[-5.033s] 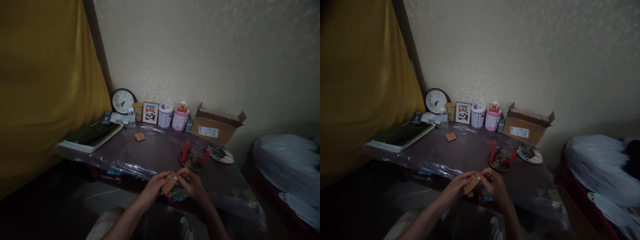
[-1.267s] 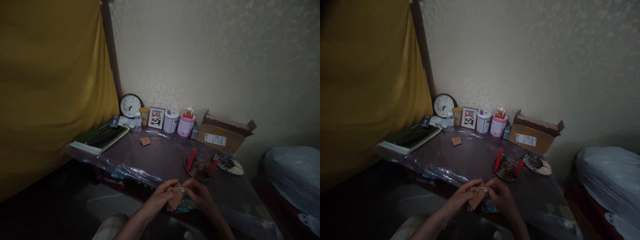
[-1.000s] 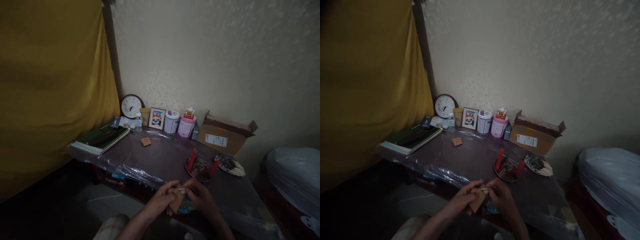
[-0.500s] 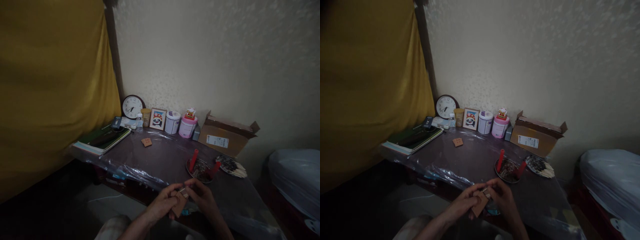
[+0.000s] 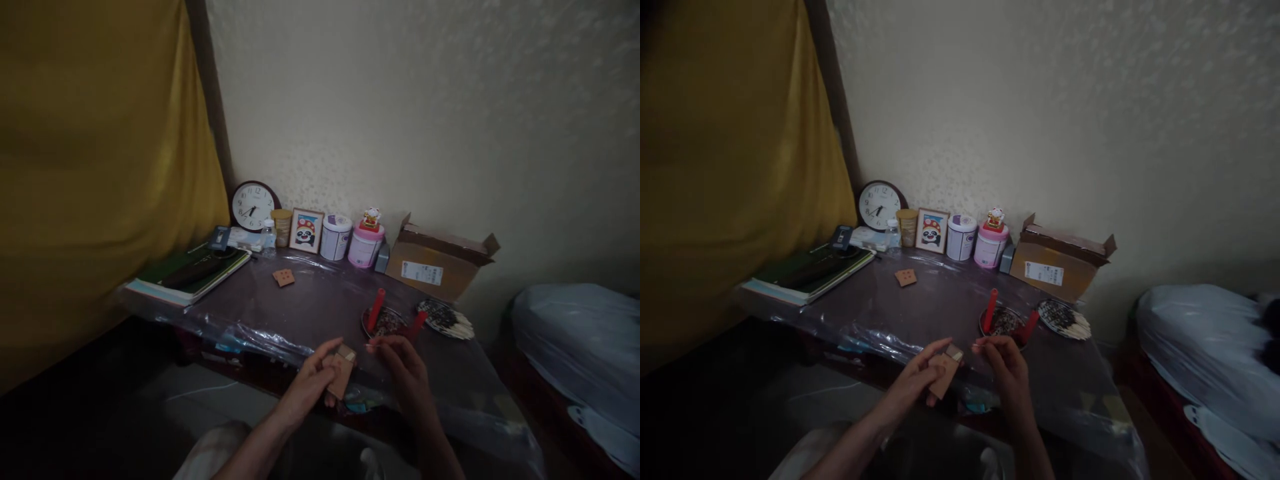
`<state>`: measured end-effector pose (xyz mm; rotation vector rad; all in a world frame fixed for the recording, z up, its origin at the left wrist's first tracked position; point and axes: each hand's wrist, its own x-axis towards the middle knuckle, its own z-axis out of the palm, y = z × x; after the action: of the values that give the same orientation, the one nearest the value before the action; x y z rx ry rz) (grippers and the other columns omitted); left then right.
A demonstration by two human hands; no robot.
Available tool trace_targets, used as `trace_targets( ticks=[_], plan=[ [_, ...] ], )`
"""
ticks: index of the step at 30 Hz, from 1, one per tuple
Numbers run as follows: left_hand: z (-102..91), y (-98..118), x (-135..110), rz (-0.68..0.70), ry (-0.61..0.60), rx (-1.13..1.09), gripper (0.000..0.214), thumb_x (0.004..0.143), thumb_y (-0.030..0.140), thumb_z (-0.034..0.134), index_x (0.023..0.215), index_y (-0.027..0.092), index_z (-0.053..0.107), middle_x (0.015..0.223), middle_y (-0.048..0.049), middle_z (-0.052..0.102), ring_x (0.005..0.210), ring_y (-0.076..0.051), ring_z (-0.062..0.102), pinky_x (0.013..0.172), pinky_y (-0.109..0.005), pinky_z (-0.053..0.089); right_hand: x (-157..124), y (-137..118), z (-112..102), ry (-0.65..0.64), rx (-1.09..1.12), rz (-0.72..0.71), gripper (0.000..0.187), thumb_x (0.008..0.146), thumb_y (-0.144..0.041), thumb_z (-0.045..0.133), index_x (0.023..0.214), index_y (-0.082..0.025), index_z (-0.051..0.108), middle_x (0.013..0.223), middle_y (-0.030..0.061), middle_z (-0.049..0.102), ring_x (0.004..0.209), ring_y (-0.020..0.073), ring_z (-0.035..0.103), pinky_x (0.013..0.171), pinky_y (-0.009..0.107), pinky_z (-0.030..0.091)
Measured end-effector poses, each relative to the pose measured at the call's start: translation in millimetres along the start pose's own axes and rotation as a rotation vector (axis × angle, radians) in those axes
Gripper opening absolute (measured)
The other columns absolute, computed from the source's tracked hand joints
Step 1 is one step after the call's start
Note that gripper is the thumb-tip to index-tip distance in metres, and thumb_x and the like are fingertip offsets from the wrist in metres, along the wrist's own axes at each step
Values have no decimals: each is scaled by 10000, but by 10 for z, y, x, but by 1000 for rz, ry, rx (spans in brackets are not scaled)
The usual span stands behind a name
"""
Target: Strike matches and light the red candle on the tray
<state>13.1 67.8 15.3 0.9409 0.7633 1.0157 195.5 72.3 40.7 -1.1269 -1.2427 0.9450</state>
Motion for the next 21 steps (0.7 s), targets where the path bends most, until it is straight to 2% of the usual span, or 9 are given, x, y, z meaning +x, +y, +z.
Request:
trace_targets(
  ticks=[5, 10, 15, 21],
  plan=[
    [-6, 21, 5, 35, 78, -10, 579, 724, 284, 571, 1277, 177, 435, 767, -5, 617, 403, -55, 458, 367, -189, 338, -80, 89, 90, -136, -264, -127, 239, 823, -356, 582, 1020, -224, 558, 1057, 66, 632, 978, 213, 604, 853, 345, 479],
    [-38, 3, 23, 66, 115, -37, 567, 735, 289, 573, 1275, 187, 433, 722, 17, 581, 397, -55, 458, 387, -196, 359, -164, 152, 213, -258, -567, -371, 445, 785, -333, 627, 1190, -228, 476, 1266, 97, 509, 1193, 249, 466, 1007, 422, 376],
    [-65, -20, 45, 75, 108, -74, 556, 743, 260, 562, 1277, 198, 422, 741, 13, 581, 400, -51, 441, 388, -194, 364, -190, 156, 290, -305, -651, -397, 561, 772, -354, 640, 1267, -229, 409, 1330, 112, 445, 1235, 269, 426, 1004, 434, 389],
    [-66, -22, 53, 102, 110, -107, 530, 738, 245, 564, 1252, 198, 443, 718, 20, 568, 415, -64, 452, 375, -190, 351, -189, 168, 289, -300, -671, -437, 576, 768, -335, 640, 1280, -237, 395, 1329, 98, 457, 1233, 261, 437, 1011, 416, 394]
  ],
)
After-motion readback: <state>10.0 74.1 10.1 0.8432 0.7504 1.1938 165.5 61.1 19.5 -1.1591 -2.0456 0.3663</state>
